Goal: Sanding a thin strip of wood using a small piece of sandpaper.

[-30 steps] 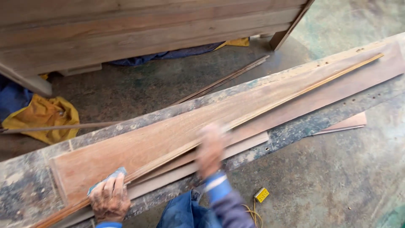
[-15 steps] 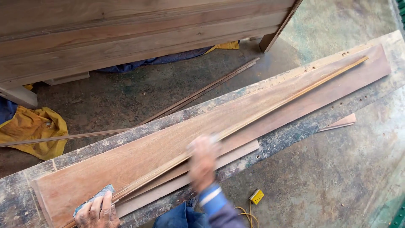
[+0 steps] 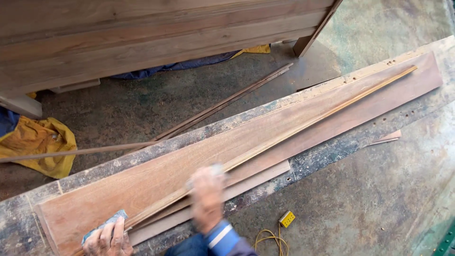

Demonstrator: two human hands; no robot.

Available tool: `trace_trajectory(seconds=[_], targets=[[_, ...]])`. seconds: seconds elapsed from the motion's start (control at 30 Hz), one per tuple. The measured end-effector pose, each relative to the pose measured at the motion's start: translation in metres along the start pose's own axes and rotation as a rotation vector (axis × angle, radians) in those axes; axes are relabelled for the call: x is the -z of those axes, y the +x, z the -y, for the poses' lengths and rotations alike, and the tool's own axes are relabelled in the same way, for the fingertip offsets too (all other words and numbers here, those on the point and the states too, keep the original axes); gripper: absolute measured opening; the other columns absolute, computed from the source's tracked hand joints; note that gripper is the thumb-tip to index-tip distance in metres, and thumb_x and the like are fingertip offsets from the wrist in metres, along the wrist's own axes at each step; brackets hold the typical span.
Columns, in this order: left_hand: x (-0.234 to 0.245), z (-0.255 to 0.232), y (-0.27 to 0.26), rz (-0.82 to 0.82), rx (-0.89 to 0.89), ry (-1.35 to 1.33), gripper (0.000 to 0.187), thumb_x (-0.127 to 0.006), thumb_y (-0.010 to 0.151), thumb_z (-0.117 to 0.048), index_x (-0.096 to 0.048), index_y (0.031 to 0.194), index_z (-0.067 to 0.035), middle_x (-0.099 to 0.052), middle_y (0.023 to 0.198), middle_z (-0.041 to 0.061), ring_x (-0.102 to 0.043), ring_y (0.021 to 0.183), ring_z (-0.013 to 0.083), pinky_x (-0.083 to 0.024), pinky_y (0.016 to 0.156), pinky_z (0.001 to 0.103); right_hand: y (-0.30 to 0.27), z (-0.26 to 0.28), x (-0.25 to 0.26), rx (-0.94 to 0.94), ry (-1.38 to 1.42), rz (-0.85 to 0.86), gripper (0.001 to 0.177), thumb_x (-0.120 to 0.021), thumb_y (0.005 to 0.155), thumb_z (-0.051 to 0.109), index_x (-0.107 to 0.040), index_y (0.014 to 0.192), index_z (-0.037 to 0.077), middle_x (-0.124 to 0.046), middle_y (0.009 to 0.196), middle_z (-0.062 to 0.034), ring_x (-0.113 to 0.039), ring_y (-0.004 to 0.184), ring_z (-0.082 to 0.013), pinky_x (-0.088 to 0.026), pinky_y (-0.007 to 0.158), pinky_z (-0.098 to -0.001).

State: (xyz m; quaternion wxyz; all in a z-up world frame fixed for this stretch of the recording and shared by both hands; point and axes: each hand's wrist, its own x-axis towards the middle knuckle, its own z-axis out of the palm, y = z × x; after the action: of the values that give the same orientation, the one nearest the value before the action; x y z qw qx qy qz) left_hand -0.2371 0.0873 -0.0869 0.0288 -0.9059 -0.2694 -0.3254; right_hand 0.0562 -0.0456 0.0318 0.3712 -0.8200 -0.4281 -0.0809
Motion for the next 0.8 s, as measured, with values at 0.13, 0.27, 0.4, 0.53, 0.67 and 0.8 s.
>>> trace_trajectory(seconds=[0.13,0.27,0.4,0.53,0.67,0.8], targets=[[0.016,-0.019,0.026,0.006,0.028,0.029,0.032,-0.070,0.089,-0.020,-0.076,0.120,-0.012,-0.070,0.108,0.005,-0.062,0.101,0.0305,-0.046,0.093,0.049,-0.022,-0.060,0.005,0.209,0.096,0.266,0.033,-0.056,0.107,0.019,-0.067,0.136,0.008,-0.067,0.144,-0.0146,-0.051,0.146,-0.0307,-0.023,0.127,-0.0560],[0.022,-0.027,0.034,0.101,0.087,0.058,0.033,-0.072,0.088,-0.014,-0.076,0.120,-0.014,-0.069,0.110,0.005,-0.062,0.104,0.0309,-0.047,0.097,0.050,0.056,-0.141,0.062,0.078,-0.186,0.093,0.022,-0.045,0.107,0.015,-0.065,0.109,0.007,-0.064,0.111,-0.0166,-0.056,0.110,-0.0324,-0.042,0.105,-0.0517],[0.032,-0.033,0.045,0.148,0.107,0.024,0.037,-0.073,0.086,-0.011,-0.073,0.123,-0.015,-0.067,0.118,0.005,-0.061,0.110,0.0326,-0.047,0.099,0.052,0.037,-0.094,0.024,-0.202,-0.218,0.038,0.021,-0.045,0.103,0.014,-0.065,0.100,0.012,-0.063,0.106,-0.0141,-0.057,0.106,-0.0334,-0.041,0.106,-0.0544],[0.039,-0.035,0.051,0.159,0.113,0.025,0.039,-0.071,0.085,-0.013,-0.071,0.124,-0.014,-0.064,0.120,0.006,-0.059,0.109,0.0330,-0.047,0.098,0.054,-0.056,0.023,-0.035,0.041,0.039,0.240,0.044,-0.058,0.101,0.020,-0.058,0.142,0.007,-0.053,0.152,-0.0169,-0.039,0.149,-0.0367,-0.016,0.125,-0.0600],[0.042,-0.033,0.056,0.152,0.090,0.002,0.039,-0.070,0.087,-0.012,-0.070,0.125,-0.013,-0.064,0.120,0.007,-0.060,0.109,0.0319,-0.047,0.096,0.052,-0.023,-0.041,0.002,0.118,0.016,0.308,0.039,-0.059,0.102,0.019,-0.062,0.139,0.007,-0.059,0.146,-0.0163,-0.048,0.144,-0.0342,-0.025,0.125,-0.0562],[0.041,-0.032,0.061,0.134,0.086,-0.020,0.039,-0.071,0.086,-0.014,-0.069,0.125,-0.012,-0.064,0.119,0.008,-0.060,0.107,0.0320,-0.047,0.095,0.052,0.027,-0.127,0.058,-0.218,-0.233,0.127,0.036,-0.050,0.107,0.018,-0.065,0.133,0.000,-0.058,0.148,-0.0218,-0.044,0.144,-0.0402,-0.020,0.122,-0.0597]])
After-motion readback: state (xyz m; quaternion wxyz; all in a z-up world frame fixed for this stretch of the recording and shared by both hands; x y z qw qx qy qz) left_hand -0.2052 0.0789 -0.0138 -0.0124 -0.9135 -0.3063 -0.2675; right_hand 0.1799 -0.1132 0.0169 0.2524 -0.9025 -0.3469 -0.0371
